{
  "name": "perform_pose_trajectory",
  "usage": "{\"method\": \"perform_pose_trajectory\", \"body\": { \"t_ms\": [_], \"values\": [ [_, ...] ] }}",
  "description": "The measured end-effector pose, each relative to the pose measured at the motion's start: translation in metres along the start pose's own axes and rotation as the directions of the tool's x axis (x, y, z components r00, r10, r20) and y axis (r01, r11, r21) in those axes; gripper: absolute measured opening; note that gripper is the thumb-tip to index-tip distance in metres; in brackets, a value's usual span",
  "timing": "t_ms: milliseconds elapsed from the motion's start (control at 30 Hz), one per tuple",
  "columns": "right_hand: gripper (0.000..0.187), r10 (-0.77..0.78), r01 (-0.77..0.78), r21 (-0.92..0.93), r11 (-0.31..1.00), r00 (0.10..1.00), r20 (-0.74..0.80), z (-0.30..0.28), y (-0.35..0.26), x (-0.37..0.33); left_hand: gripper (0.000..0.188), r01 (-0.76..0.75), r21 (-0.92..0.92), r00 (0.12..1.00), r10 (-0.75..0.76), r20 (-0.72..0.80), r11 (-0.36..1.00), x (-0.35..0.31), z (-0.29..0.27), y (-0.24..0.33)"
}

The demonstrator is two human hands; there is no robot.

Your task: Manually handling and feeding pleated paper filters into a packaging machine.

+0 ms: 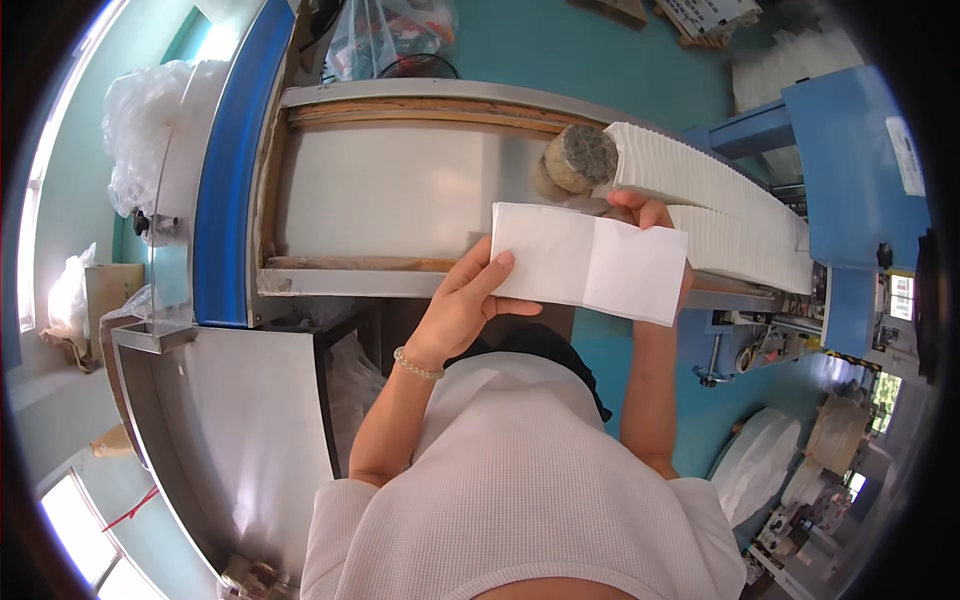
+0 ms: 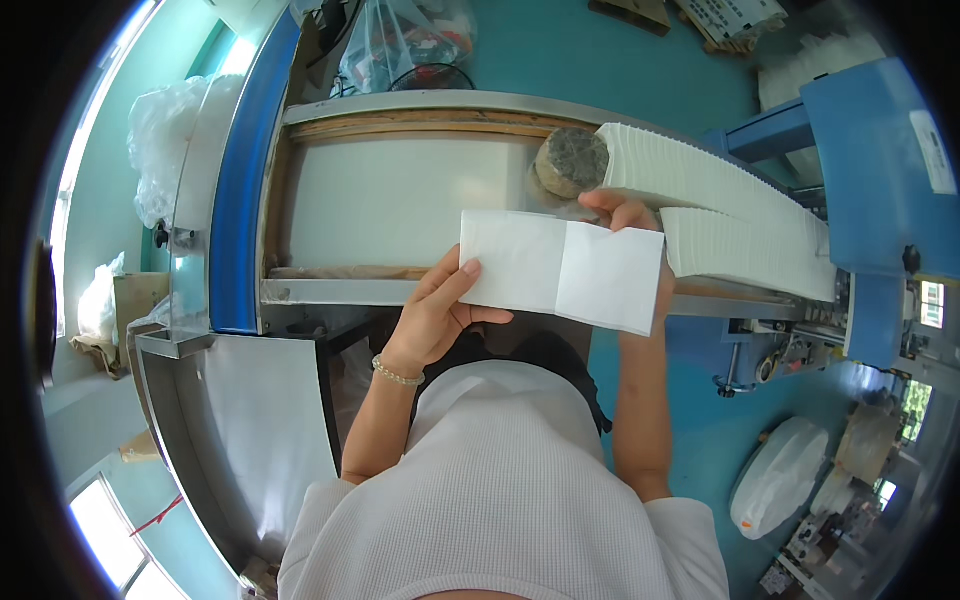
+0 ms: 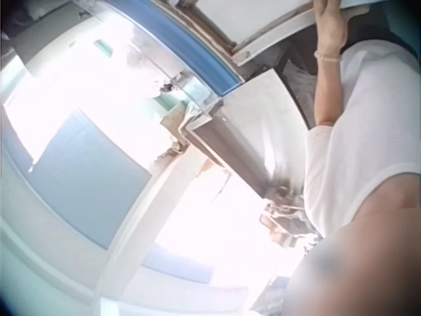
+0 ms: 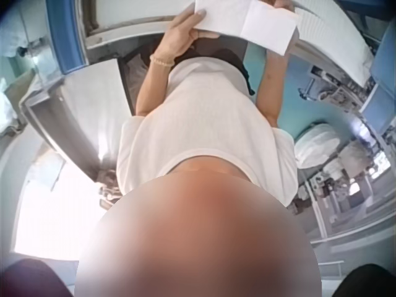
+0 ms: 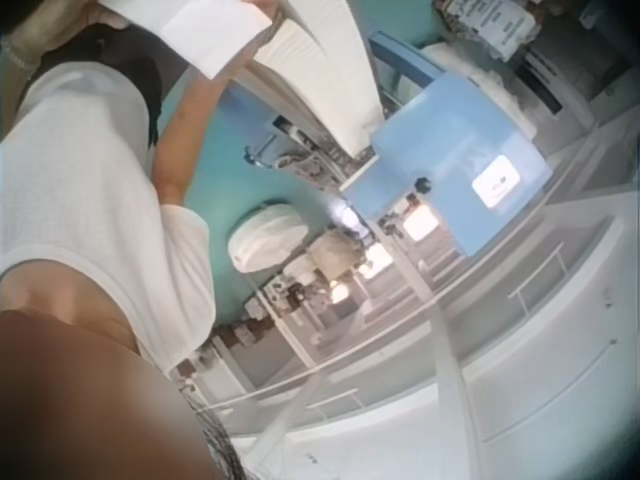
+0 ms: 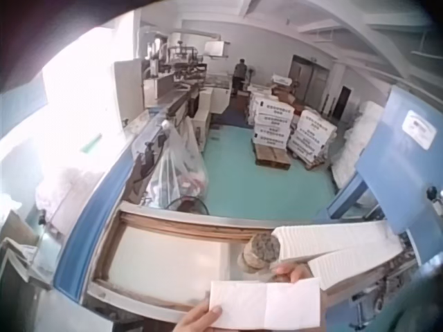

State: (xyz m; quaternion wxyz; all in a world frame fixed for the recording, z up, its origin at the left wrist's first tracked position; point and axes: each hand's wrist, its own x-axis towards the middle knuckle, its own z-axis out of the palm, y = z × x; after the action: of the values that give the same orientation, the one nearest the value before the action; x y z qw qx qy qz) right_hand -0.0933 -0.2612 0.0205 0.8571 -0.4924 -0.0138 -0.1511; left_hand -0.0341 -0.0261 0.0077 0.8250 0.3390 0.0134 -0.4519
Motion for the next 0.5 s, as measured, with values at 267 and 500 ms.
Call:
{"method": "perform_pose_trajectory", "body": {
  "t_ms": [267, 500],
  "values": [
    [0.033, 0.047, -0.11, -0.559, 0.822, 0.991, -0.126, 0.024, 0.01, 0.003, 0.043, 0.021, -0.022, 0.999, -0.02, 0.039, 1.0, 0.006, -0.003, -0.009],
    [0.031, 0.214, -0.295, -0.516, 0.804, 0.954, -0.211, 0.049, 0.008, 0.014, 0.042, 0.047, -0.136, 0.996, -0.037, 0.079, 0.99, 0.01, -0.005, -0.001]
  ]
}}
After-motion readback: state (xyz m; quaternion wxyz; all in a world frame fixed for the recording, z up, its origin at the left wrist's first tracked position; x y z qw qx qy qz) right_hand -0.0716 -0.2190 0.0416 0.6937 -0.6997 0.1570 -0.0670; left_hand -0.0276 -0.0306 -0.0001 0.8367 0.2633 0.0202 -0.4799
